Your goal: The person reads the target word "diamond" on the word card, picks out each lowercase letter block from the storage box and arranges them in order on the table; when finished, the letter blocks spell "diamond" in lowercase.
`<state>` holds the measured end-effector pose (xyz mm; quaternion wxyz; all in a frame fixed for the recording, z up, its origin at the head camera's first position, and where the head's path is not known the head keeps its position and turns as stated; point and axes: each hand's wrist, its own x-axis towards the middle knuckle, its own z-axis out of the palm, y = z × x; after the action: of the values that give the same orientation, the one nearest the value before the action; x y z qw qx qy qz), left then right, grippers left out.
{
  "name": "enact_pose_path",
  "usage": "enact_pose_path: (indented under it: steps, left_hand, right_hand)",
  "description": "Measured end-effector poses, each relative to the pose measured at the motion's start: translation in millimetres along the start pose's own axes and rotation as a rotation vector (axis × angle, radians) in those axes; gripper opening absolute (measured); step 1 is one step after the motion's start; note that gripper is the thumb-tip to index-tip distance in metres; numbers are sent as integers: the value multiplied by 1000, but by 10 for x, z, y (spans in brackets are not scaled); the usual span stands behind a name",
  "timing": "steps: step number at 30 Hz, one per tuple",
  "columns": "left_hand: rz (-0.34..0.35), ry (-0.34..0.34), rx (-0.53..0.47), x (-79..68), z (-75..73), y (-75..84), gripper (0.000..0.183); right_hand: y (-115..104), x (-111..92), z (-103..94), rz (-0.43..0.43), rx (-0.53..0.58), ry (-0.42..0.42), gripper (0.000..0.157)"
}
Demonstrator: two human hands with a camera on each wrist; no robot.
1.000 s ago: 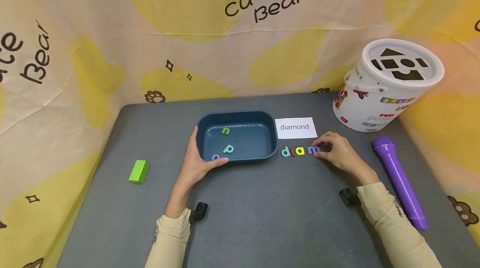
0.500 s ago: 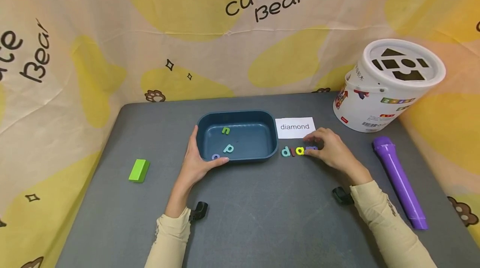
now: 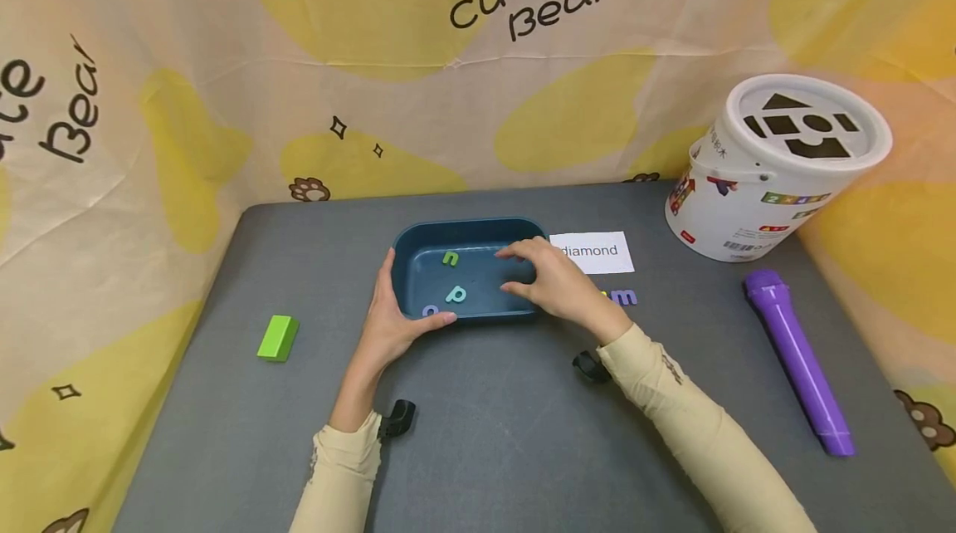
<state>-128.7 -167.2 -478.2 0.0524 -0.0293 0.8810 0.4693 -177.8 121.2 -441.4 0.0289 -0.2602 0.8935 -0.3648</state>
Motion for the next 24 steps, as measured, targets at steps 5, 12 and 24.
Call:
enact_pose_path:
  steps: [5,12,24]
  left_hand:
    - [7,-10,0,-4,4,4,143]
    - [18,-12,-8,12,-10,-15,141]
    - [24,-26,-9,14,-18,-5,139]
  right_hand:
    - [-109,211,251,17,-12,-148,53]
    - [-276,497,530,-8,39,-289,43]
    - [-383,733,790,-23,31,-373,21]
